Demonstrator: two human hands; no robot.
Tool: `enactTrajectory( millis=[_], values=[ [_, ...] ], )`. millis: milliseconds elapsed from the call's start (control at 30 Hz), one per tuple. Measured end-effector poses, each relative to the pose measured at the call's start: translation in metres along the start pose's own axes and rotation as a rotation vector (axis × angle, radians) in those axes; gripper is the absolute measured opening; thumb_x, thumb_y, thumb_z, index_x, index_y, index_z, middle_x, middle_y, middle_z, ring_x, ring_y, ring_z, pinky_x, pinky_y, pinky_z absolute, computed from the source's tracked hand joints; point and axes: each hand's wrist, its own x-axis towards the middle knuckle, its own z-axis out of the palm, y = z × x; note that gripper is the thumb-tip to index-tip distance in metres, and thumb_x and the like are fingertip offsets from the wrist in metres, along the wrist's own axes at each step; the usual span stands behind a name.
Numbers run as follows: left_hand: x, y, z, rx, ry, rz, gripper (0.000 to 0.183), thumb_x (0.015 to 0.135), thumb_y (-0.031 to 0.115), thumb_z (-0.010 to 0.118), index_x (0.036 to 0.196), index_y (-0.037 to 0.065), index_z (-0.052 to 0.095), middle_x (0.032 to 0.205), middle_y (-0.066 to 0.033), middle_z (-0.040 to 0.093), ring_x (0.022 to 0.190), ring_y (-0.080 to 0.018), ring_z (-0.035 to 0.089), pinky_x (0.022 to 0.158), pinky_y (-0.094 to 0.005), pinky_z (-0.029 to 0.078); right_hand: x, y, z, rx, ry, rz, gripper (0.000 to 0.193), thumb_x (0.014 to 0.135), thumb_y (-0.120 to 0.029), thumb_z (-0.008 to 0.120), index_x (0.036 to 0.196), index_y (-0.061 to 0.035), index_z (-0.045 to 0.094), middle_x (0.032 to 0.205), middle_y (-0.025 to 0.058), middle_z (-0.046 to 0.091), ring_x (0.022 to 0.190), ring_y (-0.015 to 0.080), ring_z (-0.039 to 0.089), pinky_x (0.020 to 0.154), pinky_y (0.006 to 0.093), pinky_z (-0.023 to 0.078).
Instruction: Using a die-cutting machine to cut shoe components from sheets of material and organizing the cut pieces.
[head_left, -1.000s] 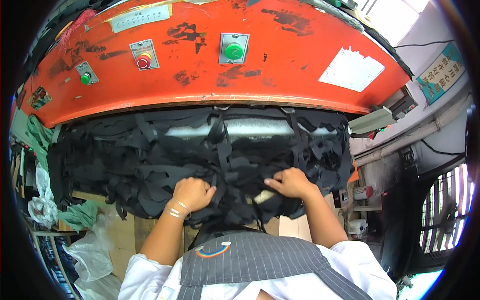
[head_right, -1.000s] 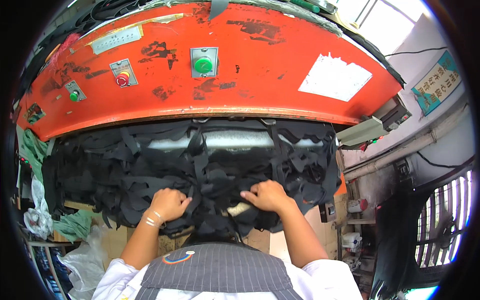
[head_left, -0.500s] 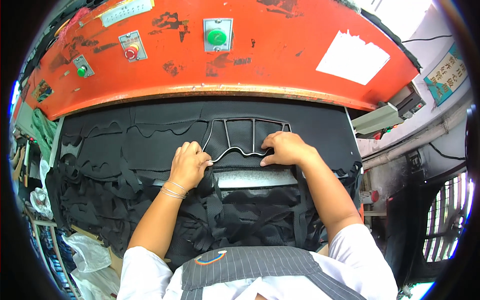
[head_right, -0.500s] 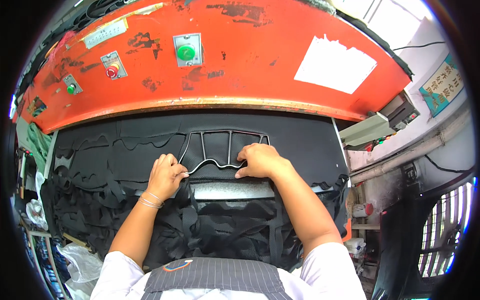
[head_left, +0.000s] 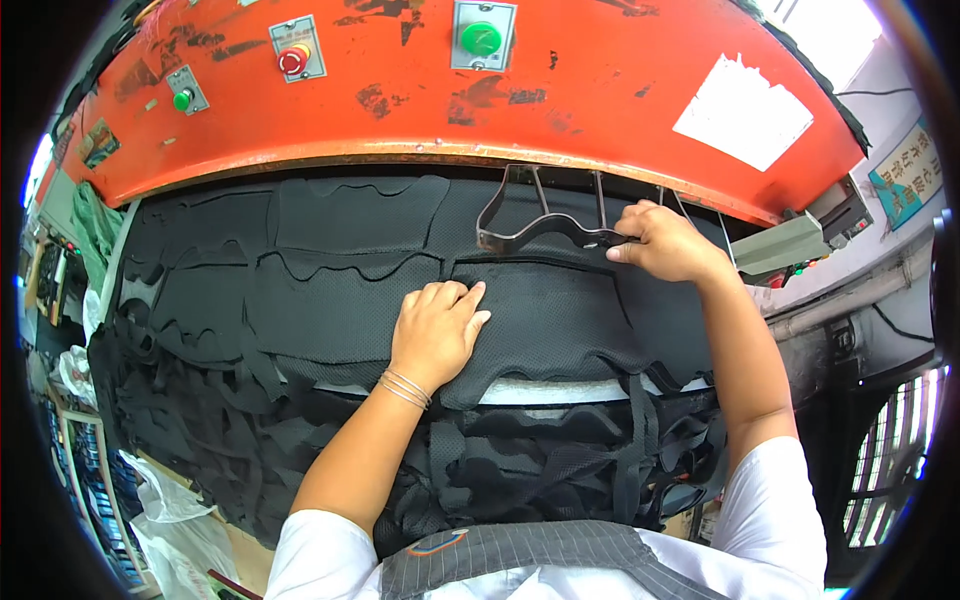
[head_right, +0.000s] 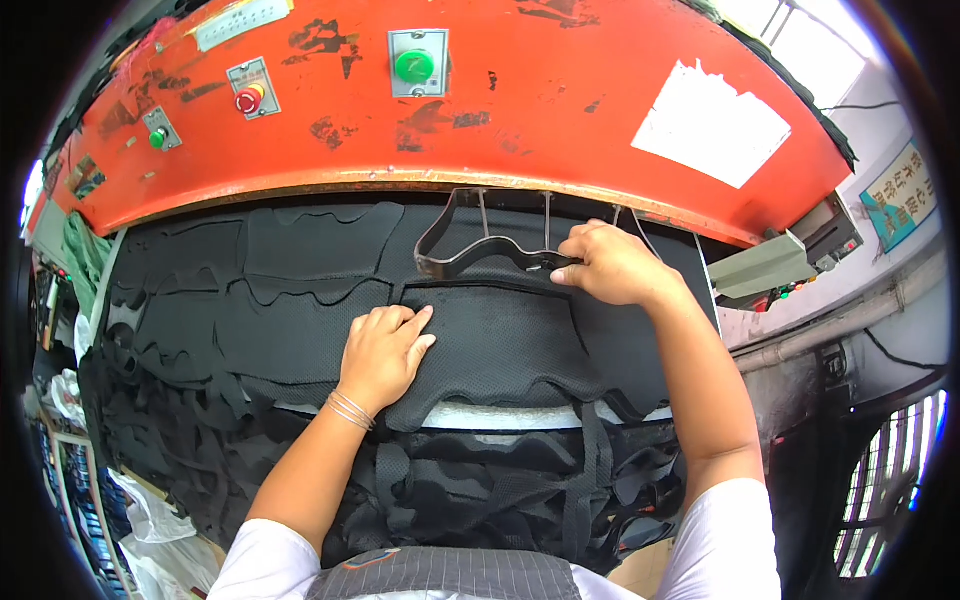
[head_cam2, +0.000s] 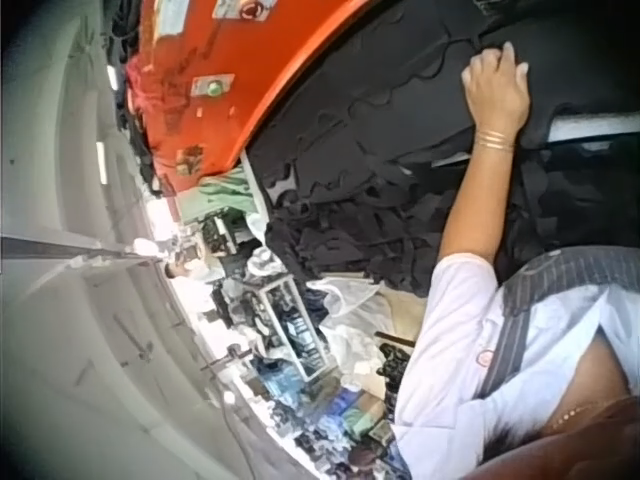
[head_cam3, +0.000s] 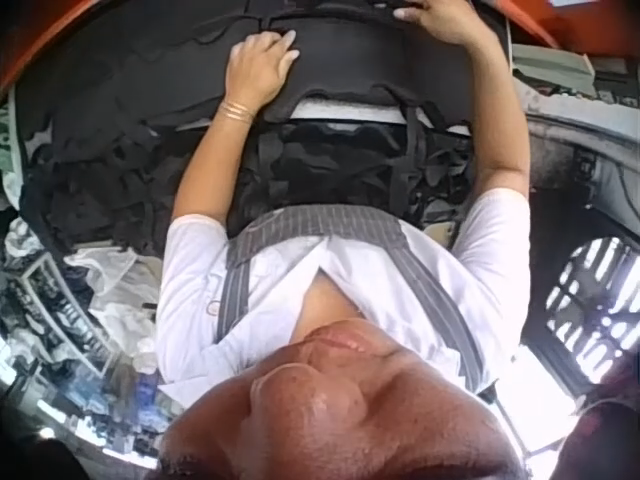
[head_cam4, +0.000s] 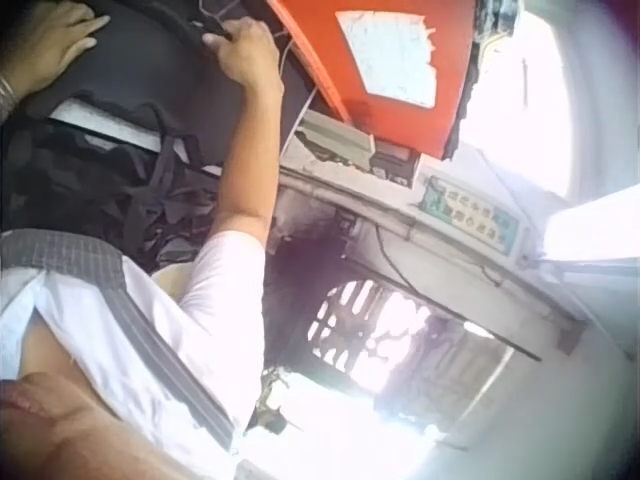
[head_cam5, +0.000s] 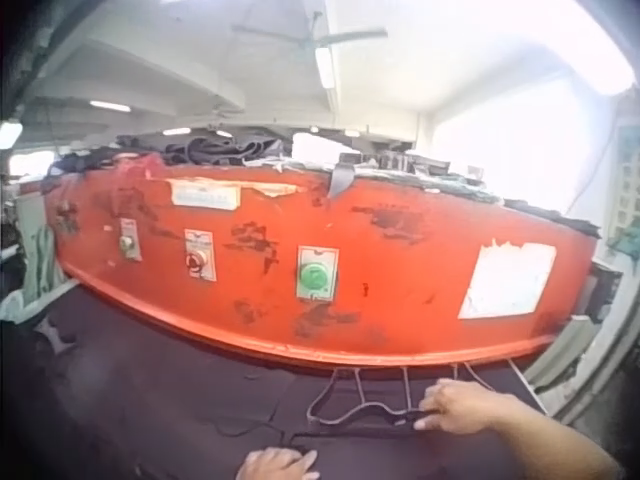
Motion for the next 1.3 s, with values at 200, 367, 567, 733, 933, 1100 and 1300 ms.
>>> enactTrajectory(
  millis=[200,367,567,733,933,1100,1300],
  values=[
    [0.026,-0.027,-0.021,-0.107,0.120,-0.088,0.029,0.075,0.020,0.072,0.101,0.007,0.070,0.095,-0.0081,0.063,0.096,-0.0256,0.057,0.084,-0.0379,0.045,0.041,0.005,0.055,0.030,0.006,-0.032,0.032,0.084,-0.034,0.065,0.100,-0.0062,0.067,0.100,0.0085,0.060,0.107,0.0277,0.051,0.090,0.0398,0.045],
    [0.055,-0.073,-0.015,-0.110,0.076,-0.214,0.036,0.073,0.025,0.075,0.101,0.004,0.070,0.091,-0.0109,0.062,0.093,-0.0280,0.057,0.082,-0.0364,0.047,0.069,-0.009,0.066,0.009,0.088,-0.040,0.031,0.083,-0.034,0.065,0.101,-0.0081,0.067,0.100,0.0078,0.059,0.106,0.0263,0.052,0.087,0.0402,0.048],
    [0.057,-0.082,0.013,-0.062,0.134,-0.230,0.031,0.071,0.027,0.076,0.094,0.005,0.073,0.082,-0.0060,0.061,0.084,-0.0249,0.056,0.076,-0.0353,0.046,0.040,0.023,0.095,-0.027,0.712,-0.081,0.053,0.070,-0.025,0.078,0.118,-0.0110,0.061,0.121,0.0098,0.056,0.114,0.0306,0.049,0.096,0.0400,0.041],
    [0.061,-0.082,0.015,-0.031,0.138,-0.226,0.027,0.071,0.026,0.076,0.091,0.008,0.074,0.079,-0.0040,0.061,0.082,-0.0236,0.056,0.074,-0.0343,0.046,0.013,0.059,0.122,0.257,0.479,0.326,0.094,0.062,-0.038,0.084,0.138,-0.0033,0.042,0.130,0.0226,0.052,0.126,0.0387,0.043,0.106,0.0424,0.034],
    [0.066,-0.085,0.017,-0.036,0.188,-0.171,0.024,0.071,0.028,0.075,0.085,0.008,0.074,0.077,-0.0046,0.061,0.078,-0.0251,0.055,0.071,-0.0364,0.046,0.016,0.068,0.119,0.351,0.463,0.290,0.092,0.065,-0.045,0.081,0.139,-0.0059,0.042,0.138,0.0187,0.047,0.131,0.0401,0.037,0.113,0.0474,0.022],
    [0.082,-0.086,0.009,-0.048,0.177,-0.176,0.027,0.074,0.029,0.073,0.091,0.008,0.074,0.077,-0.0050,0.060,0.077,-0.0265,0.054,0.072,-0.0371,0.046,0.027,0.069,0.104,0.353,0.459,0.331,0.091,0.064,-0.038,0.083,0.139,-0.0050,0.042,0.136,0.0188,0.049,0.126,0.0406,0.042,0.108,0.0436,0.031],
    [0.097,-0.148,-0.052,-0.564,0.449,-0.550,0.044,0.084,0.014,0.070,0.125,0.001,0.058,0.113,-0.0120,0.063,0.101,-0.0182,0.061,0.091,-0.0314,0.048,0.017,0.046,0.064,0.337,0.699,0.550,0.058,0.078,-0.034,0.075,0.120,0.0018,0.058,0.105,0.0202,0.066,0.096,0.0310,0.064,0.089,0.0378,0.049]
  ],
)
